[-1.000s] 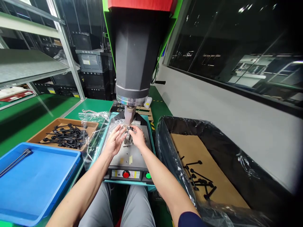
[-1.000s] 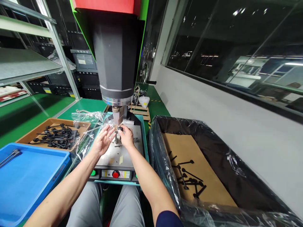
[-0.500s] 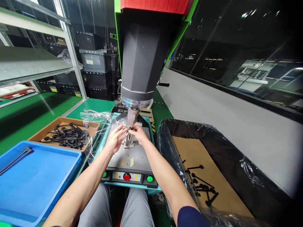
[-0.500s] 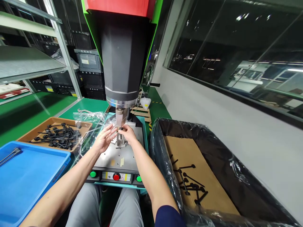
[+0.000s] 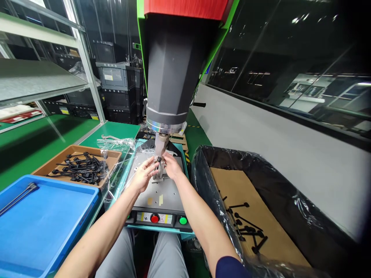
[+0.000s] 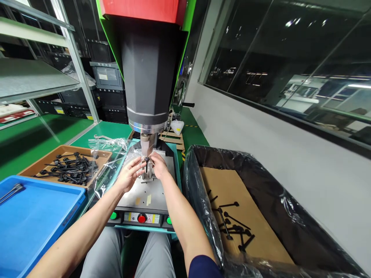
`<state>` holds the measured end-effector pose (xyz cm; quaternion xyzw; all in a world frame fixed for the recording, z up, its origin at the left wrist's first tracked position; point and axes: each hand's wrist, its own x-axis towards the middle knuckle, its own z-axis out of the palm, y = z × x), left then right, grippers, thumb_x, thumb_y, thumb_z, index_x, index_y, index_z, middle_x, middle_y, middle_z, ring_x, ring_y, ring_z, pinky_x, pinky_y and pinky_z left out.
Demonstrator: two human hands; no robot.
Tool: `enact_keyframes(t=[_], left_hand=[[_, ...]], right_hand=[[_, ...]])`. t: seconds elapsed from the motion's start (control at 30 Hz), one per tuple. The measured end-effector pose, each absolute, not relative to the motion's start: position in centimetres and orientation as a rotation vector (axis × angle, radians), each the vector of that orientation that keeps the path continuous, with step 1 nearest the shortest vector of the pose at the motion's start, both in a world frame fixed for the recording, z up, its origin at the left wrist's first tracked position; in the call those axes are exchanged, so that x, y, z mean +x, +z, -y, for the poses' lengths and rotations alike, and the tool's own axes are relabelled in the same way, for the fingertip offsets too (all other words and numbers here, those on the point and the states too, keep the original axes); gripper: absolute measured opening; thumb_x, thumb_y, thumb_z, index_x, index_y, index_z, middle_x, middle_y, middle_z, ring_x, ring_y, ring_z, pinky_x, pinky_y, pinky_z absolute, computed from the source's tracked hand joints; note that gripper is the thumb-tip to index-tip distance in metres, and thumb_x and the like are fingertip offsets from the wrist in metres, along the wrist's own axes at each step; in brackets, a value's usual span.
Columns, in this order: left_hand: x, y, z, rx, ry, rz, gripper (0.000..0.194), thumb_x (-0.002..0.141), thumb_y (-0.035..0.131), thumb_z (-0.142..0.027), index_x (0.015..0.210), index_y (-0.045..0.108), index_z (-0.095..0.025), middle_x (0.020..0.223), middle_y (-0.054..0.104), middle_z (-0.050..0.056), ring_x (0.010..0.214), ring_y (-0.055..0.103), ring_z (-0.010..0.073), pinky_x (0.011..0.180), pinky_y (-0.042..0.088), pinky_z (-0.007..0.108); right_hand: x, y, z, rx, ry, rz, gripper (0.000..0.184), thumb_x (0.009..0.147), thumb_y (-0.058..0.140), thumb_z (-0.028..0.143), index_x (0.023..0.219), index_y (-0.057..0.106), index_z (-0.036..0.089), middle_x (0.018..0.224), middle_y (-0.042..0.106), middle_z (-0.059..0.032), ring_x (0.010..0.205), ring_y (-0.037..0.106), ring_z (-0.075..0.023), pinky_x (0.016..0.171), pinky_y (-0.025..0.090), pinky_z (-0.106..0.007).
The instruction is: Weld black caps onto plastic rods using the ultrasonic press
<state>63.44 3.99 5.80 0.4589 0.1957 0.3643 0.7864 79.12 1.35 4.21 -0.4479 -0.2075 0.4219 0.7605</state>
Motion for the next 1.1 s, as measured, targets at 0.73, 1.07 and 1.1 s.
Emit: enact_keyframes(t=[0.73, 1.07, 1.1], left_hand=[[61.9, 1.8, 0.1, 0.875, 1.046, -0.559, 0.048, 0.077, 0.071, -0.025, 0.123, 0.055, -0.026, 0.141, 0.046, 0.009, 0.129, 0.045, 0.0264, 0.087, 0.053, 0.031], [61.5, 1.6, 0.8, 0.911, 1.035, -0.533, 0.053, 0.078, 0.071, -0.029, 0.127, 0.050, -0.030, 0.147, 0.035, 0.008, 0.125, 0.051, 0.0275, 0.084, 0.054, 0.032], [61.5, 1.7, 0.9, 0.909, 1.025, -0.534, 0.057, 0.078, 0.071, -0.029, 0.130, 0.048, -0.032, 0.146, 0.037, 0.009, 0.123, 0.053, 0.0271, 0.084, 0.054, 0.032]], right_hand=[[80.4, 2.6, -0.3, -0.924, 0.928, 0.030, 0.013, 0.091, 0.057, 0.029, 0.086, 0.063, 0.018, 0.081, 0.073, -0.0058, 0.069, 0.069, -0.0151, 0.062, 0.053, -0.025], [80.4, 3.2, 0.2, -0.878, 0.968, 0.003, 0.018, 0.092, 0.056, 0.032, 0.086, 0.062, 0.016, 0.083, 0.071, -0.0069, 0.072, 0.068, -0.0137, 0.062, 0.055, -0.022], [80.4, 3.3, 0.3, -0.873, 0.975, -0.003, 0.019, 0.092, 0.056, 0.032, 0.085, 0.062, 0.016, 0.082, 0.071, -0.0069, 0.071, 0.068, -0.0135, 0.062, 0.055, -0.021]])
